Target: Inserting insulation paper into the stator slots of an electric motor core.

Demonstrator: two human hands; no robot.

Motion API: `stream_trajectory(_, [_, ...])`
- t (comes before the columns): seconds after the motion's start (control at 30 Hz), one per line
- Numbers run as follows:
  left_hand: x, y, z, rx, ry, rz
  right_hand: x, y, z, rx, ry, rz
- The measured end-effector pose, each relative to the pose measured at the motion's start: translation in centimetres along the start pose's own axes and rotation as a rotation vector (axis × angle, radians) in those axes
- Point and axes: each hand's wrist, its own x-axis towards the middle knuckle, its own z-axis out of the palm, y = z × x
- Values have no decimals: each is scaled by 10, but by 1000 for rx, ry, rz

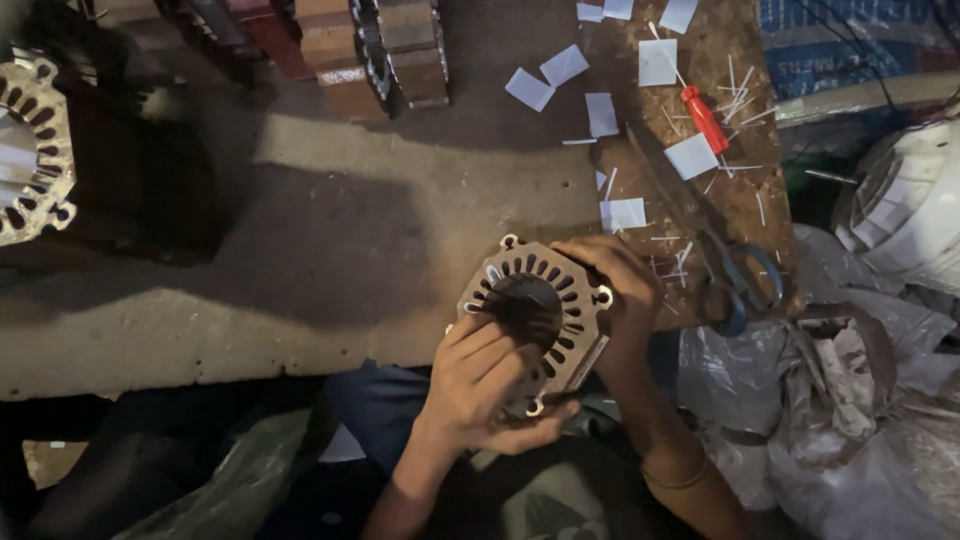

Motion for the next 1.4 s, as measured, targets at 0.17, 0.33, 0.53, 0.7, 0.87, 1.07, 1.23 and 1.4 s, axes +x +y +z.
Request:
stream_trajectory(0.17, [43, 26, -29, -144, 119, -237, -17, 9, -2, -126, 52, 19])
stream_trajectory(0.33, [57, 21, -70, -447, 75, -851, -33, -2, -57, -360, 160, 44])
stream_trajectory(0.53, [65, -23, -90, -530, 121, -1062, -31, -4, -100, -658, 83, 76])
stream_trajectory(0.7, [64, -25, -94, -223, 107, -994, -39, -3, -114, -694, -33, 254])
stream_trajectory(0.87, [78, 35, -57, 633, 402, -129, -69, -18, -117, -659, 63, 216])
stream_trajectory(1.07, [158, -51, 81, 342, -66, -177, -154, 32, -116, -11, 131, 790])
stream_trajectory(1.23, [199, -131, 168, 454, -27, -25, -165, 32, -110, 36, 85, 901])
stream_trajectory(1.4, [214, -129, 169, 474, -189, -97, -174, 44, -109, 45, 89, 826])
